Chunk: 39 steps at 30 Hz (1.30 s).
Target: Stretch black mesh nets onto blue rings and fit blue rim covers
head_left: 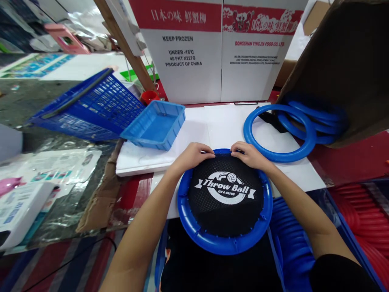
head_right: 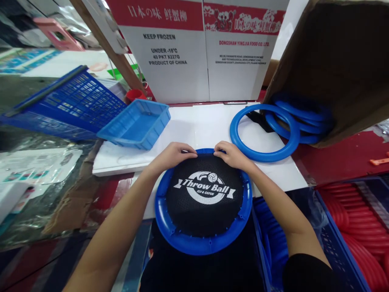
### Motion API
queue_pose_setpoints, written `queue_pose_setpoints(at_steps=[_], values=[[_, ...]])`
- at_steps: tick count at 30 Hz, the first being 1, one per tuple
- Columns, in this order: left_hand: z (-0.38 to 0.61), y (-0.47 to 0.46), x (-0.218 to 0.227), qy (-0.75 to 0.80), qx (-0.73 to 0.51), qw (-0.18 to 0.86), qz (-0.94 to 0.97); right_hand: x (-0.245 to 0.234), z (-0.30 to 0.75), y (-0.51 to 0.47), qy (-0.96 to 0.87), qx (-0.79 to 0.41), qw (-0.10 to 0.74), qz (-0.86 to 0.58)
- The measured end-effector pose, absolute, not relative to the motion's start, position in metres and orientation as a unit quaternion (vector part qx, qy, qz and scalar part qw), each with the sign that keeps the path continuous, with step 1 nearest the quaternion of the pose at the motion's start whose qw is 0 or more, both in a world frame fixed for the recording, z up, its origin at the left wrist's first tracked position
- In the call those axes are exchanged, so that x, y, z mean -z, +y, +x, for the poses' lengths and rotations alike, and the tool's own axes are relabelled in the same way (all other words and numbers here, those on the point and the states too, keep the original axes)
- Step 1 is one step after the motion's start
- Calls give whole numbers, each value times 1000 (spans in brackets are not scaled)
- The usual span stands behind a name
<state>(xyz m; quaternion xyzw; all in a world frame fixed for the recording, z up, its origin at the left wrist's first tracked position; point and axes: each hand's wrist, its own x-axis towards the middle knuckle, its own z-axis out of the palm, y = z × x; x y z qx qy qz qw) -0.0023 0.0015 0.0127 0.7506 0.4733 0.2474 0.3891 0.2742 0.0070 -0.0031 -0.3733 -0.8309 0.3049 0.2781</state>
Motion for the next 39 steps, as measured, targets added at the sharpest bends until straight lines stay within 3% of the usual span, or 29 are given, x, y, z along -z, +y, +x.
queue_pose_setpoints(at_steps=[10,19,29,39], values=[[-19,11,-7,456,-261,549,650,3,274,17,-753,-440,258,-416],[-7,8,-1,488,-295,479,668,5,276,19,-760,-423,255,-423],[-16,8,-6,475,-269,521,656,5,279,20,-776,-419,228,-414],[-9,4,-11,496,-258,395,729,3,273,12,-809,-329,245,-421]])
